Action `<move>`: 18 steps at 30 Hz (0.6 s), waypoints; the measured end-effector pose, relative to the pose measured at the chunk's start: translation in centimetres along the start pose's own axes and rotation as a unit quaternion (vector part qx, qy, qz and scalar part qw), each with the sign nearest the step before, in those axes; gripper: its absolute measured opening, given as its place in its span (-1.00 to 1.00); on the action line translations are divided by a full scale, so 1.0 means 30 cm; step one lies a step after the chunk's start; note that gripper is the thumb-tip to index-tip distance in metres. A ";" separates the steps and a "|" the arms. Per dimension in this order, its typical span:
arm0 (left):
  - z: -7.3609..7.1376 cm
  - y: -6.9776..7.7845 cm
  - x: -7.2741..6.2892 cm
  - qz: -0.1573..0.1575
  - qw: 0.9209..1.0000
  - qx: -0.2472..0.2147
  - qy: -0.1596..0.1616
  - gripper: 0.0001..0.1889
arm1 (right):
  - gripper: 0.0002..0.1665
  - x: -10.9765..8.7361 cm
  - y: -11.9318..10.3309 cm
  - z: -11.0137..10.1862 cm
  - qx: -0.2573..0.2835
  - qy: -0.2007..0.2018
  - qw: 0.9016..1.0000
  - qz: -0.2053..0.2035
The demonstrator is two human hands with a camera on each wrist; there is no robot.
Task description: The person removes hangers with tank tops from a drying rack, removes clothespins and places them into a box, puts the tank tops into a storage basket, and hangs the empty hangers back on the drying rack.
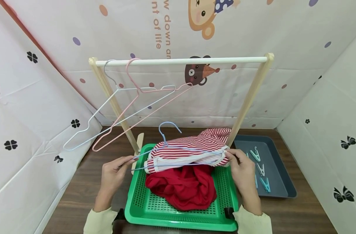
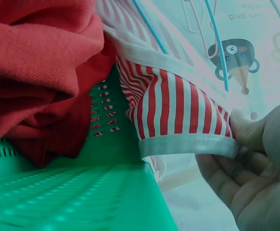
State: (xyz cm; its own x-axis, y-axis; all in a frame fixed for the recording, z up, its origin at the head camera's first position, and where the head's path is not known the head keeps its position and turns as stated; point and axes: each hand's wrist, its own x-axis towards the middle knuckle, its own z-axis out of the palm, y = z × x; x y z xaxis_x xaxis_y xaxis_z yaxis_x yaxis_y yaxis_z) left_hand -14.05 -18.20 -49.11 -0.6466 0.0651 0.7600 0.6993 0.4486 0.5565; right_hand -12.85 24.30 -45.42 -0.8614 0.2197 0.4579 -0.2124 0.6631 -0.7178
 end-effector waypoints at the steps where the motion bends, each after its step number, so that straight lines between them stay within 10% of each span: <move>1: -0.004 -0.001 -0.001 -0.004 1.000 0.001 0.005 -0.71 | -0.91 0.001 -0.001 0.000 -0.011 0.002 1.000 0.010; 18: -0.030 -0.016 -0.017 -0.035 0.998 -0.010 0.059 -0.71 | -0.82 -0.001 -0.001 0.016 -0.066 -0.026 0.994 0.083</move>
State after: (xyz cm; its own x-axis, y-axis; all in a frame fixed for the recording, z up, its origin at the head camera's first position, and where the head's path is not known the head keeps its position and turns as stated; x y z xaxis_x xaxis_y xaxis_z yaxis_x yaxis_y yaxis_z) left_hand -13.77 -19.25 -49.46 -0.6550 -0.0716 0.7523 0.6598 0.4310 0.6155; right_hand -13.05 23.92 -45.67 -0.9027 0.2995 0.3089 -0.0058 0.7094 -0.7048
